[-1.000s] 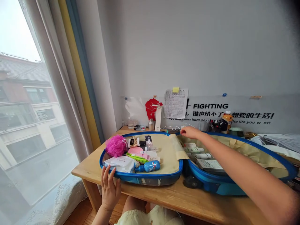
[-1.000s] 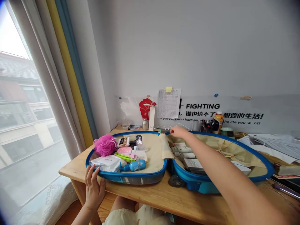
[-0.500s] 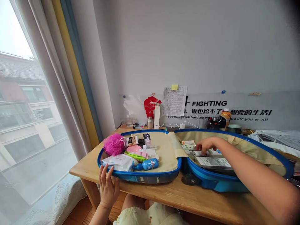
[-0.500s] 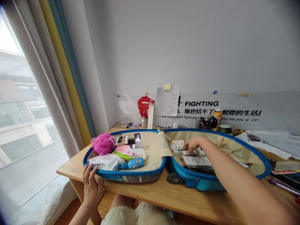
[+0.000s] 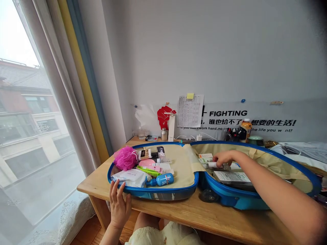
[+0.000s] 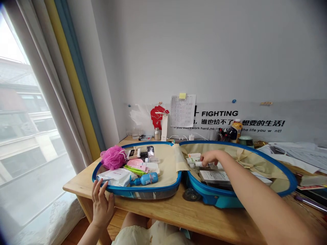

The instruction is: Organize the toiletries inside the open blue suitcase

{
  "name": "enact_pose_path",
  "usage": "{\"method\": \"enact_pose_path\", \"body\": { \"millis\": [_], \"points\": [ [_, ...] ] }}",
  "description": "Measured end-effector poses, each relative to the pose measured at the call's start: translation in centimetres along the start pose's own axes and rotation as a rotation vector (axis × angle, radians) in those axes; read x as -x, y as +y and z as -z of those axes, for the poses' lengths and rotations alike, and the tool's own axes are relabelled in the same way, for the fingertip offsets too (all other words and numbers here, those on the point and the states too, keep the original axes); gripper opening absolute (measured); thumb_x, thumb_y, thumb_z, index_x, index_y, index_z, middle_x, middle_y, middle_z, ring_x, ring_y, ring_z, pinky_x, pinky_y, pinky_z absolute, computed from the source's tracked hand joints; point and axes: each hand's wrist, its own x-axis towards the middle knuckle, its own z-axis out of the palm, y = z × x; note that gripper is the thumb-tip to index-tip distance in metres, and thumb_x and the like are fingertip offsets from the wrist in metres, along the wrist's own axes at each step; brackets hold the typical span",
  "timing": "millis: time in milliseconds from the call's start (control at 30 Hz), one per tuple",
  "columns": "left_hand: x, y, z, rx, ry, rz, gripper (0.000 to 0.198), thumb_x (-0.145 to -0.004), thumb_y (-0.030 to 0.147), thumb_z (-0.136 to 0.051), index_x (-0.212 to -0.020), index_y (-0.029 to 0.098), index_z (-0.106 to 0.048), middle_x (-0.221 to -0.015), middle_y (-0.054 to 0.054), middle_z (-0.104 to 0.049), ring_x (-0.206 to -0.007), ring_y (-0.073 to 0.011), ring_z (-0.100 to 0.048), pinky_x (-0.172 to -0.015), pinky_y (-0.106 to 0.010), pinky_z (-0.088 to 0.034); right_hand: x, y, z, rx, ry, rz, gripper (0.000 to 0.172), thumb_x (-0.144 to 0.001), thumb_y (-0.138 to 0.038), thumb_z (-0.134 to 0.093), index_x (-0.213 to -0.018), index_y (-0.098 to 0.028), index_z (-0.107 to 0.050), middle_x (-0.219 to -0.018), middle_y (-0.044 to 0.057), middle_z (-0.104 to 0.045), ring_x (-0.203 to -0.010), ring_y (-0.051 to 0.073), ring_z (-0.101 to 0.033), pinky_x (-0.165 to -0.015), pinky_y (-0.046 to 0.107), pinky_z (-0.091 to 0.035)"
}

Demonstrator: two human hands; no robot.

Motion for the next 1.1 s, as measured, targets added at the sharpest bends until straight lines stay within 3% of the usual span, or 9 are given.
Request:
{"method": "enact_pose_path", "body": {
  "millis": [100, 267, 367, 467, 600, 767, 1100],
  "points": [
    [0.0, 0.0, 0.0, 0.007, 0.001, -0.001, 0.054, -0.091, 0.015, -0.046, -0.143, 0.022, -0.032, -0.15, -0.014, -0.031, -0.147, -0.0264, -0.017, -0.119, -0.05, -0.02, 1.0, -1.0, 2.2, -0.176, -0.205, 0.03, 0.022, -0.091, -0.03, -0.054, -0.103, -0.015, -0.065, -0.089, 0.004, -0.066, -0.072, 0.008, -0.06, -0.069, 0.024, -0.051],
    [0.1, 0.0, -0.1, 0.007, 0.0, 0.0, 0.053, -0.092, 0.016, -0.045, -0.143, 0.021, -0.032, -0.15, -0.015, -0.031, -0.147, -0.0278, -0.017, -0.118, -0.052, -0.02, 0.8, -5.3, 4.0, -0.445, -0.192, 0.182, 0.042, -0.093, -0.032, -0.04, -0.127, -0.013, -0.057, -0.094, 0.008, -0.067, -0.069, 0.007, -0.058, -0.069, 0.021, -0.046],
    [0.1, 0.0, -0.1, 0.001, 0.003, 0.003, 0.053, -0.092, 0.016, -0.045, -0.143, 0.021, -0.032, -0.15, -0.015, -0.032, -0.147, -0.0286, -0.018, -0.117, -0.053, -0.022, -0.8, -9.4, 2.4, -0.509, -0.177, 0.25, 0.04, -0.09, -0.033, -0.05, -0.125, -0.015, -0.059, -0.089, 0.005, -0.066, -0.07, 0.008, -0.059, -0.072, 0.022, -0.048],
    [0.0, 0.0, -0.1, 0.0, 0.001, -0.003, 0.054, -0.092, 0.015, -0.045, -0.143, 0.021, -0.032, -0.15, -0.015, -0.032, -0.147, -0.0282, -0.017, -0.118, -0.051, -0.021, -3.0, -13.3, -0.6, -0.506, -0.179, 0.284, 0.036, -0.091, -0.032, -0.054, -0.122, -0.016, -0.059, -0.09, 0.004, -0.067, -0.076, 0.009, -0.061, -0.076, 0.025, -0.051],
    [0.1, -0.1, -0.1, -0.002, -0.001, -0.017, 0.055, -0.091, 0.014, -0.046, -0.144, 0.019, -0.031, -0.151, -0.016, -0.031, -0.147, -0.0268, -0.016, -0.119, -0.048, -0.02, -5.2, -16.5, -4.8, -0.414, -0.183, 0.3, 0.032, -0.092, -0.039, -0.054, -0.113, -0.016, -0.06, -0.101, 0.005, -0.065, -0.085, 0.013, -0.062, -0.078, 0.033, -0.054],
    [-0.3, 0.0, 0.1, -0.037, -0.002, -0.035, 0.052, -0.092, 0.017, -0.045, -0.143, 0.018, -0.033, -0.149, -0.017, -0.033, -0.147, -0.0265, -0.017, -0.119, -0.048, -0.018, -6.0, -16.9, -7.6, -0.294, -0.166, 0.364, 0.033, -0.091, -0.039, -0.056, -0.114, -0.016, -0.059, -0.114, 0.006, -0.062, -0.098, 0.017, -0.061, -0.086, 0.038, -0.052],
    [-1.2, 1.2, 0.4, -0.002, -0.074, -0.175, 0.05, -0.092, 0.023, -0.045, -0.141, 0.015, -0.036, -0.129, -0.017, -0.052, -0.143, -0.0265, -0.027, -0.117, -0.049, -0.021, -6.1, -16.0, -9.1, -0.203, -0.121, 0.444, 0.033, -0.091, -0.039, -0.055, -0.116, -0.018, -0.059, -0.122, 0.008, -0.059, -0.107, 0.018, -0.058, -0.093, 0.042, -0.049]
  ]
}}
